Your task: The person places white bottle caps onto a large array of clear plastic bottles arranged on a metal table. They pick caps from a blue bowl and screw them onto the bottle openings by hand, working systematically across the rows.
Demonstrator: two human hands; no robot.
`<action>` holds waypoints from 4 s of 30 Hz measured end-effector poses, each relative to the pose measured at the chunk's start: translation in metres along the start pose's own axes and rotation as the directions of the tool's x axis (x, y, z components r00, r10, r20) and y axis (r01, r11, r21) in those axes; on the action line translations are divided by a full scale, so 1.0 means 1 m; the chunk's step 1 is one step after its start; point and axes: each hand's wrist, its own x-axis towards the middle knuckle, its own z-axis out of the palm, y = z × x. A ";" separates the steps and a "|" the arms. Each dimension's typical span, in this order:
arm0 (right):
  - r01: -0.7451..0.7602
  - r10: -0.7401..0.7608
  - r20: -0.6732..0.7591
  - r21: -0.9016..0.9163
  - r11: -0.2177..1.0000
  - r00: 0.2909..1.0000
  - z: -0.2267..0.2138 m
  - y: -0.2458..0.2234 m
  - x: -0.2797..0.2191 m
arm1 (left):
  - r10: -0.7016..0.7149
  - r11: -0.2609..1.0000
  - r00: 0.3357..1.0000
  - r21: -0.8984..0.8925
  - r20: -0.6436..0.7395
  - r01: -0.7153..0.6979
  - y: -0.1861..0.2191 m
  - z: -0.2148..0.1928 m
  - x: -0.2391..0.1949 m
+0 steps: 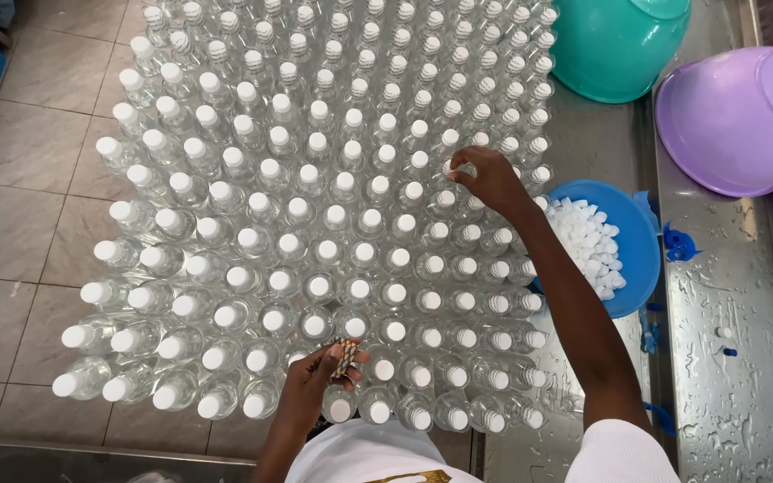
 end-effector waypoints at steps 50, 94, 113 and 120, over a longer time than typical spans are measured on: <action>0.118 -0.255 0.211 0.504 0.856 0.944 0.052 -0.200 -0.088 | 0.121 0.993 0.987 0.017 -0.106 -0.120 0.046 0.022 0.008; 0.119 -0.120 -0.077 -0.015 0.993 0.990 -0.007 0.046 0.053 | 0.009 0.981 0.921 -0.175 -0.388 -0.083 0.012 -0.002 -0.006; 0.100 -0.043 0.116 -0.542 0.835 0.992 -0.015 0.016 0.055 | -0.006 0.983 0.921 -0.171 -0.389 -0.066 0.017 0.011 -0.030; 0.105 -0.432 -0.569 -0.516 0.850 0.699 -0.095 -0.187 -0.177 | 0.040 0.997 0.981 -0.054 -0.188 -0.051 0.013 0.000 -0.045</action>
